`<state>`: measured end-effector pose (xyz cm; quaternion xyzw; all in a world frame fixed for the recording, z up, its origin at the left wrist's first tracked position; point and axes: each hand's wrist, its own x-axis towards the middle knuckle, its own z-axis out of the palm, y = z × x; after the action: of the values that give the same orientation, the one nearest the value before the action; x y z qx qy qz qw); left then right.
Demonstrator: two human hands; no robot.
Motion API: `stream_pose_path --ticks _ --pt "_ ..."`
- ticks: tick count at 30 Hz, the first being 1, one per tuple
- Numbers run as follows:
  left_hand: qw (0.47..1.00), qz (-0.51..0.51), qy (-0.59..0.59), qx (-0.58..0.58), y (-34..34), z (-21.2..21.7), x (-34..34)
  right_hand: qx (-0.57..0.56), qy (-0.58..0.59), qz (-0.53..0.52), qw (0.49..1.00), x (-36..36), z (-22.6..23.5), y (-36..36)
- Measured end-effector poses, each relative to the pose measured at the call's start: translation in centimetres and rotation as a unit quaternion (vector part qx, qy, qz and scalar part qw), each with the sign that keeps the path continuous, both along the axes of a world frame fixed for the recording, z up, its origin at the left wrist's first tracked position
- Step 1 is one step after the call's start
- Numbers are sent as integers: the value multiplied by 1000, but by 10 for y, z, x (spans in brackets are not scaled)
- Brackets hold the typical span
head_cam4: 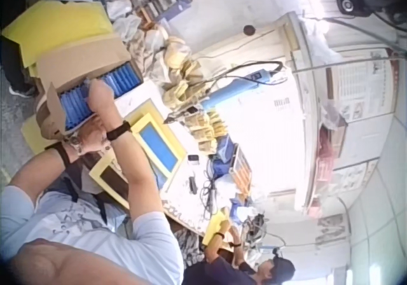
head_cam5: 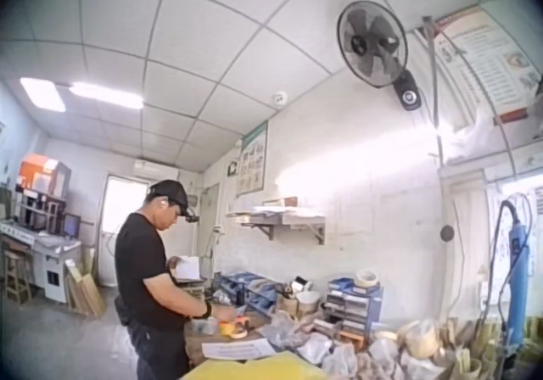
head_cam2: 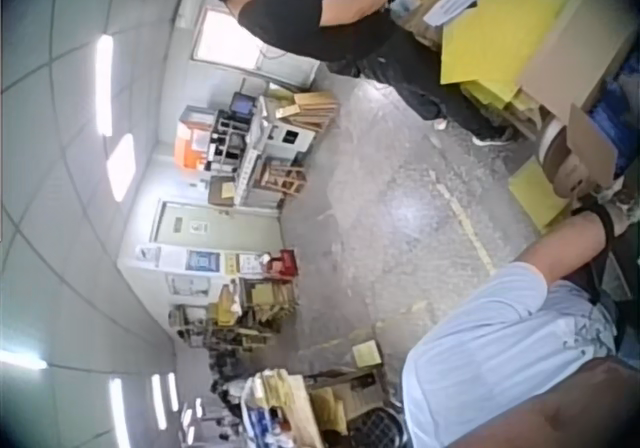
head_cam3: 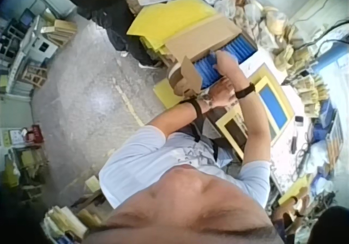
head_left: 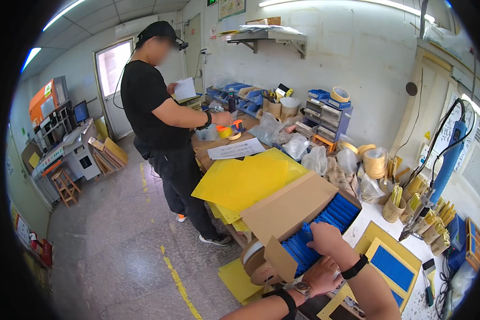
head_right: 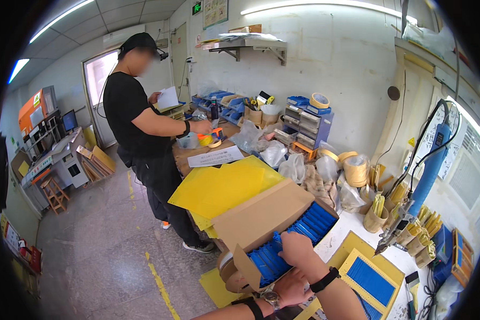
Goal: The recorder is assembling cylindrical battery cells into a yellow frame using an electric screwdriver.
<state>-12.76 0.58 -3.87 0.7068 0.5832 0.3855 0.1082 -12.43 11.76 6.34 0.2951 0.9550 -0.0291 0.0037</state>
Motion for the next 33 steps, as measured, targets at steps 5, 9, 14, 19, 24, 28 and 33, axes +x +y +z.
stream_pose_path --ticks 5,9,14,19,24,28,33 --pt "999 -1 33 15 2 -3 0 -32 -16 -8 999 -1 6 -3" --pt "1000 -2 22 17 5 2 -4 -39 -20 -13 999 -4 13 -4" --pt "1000 4 21 11 3 3 -3 -35 -12 -16 999 -5 12 -6" --pt "1000 -12 13 10 8 3 -6 -93 11 -6 996 0 16 12" --pt "999 8 30 41 7 8 -6 -92 19 -33 995 -2 28 14" --pt "999 4 28 36 13 2 -7 -44 14 -53 997 -6 14 20" --pt "1000 -1 27 4 9 4 -5 -27 -13 -40 999 -8 18 10"
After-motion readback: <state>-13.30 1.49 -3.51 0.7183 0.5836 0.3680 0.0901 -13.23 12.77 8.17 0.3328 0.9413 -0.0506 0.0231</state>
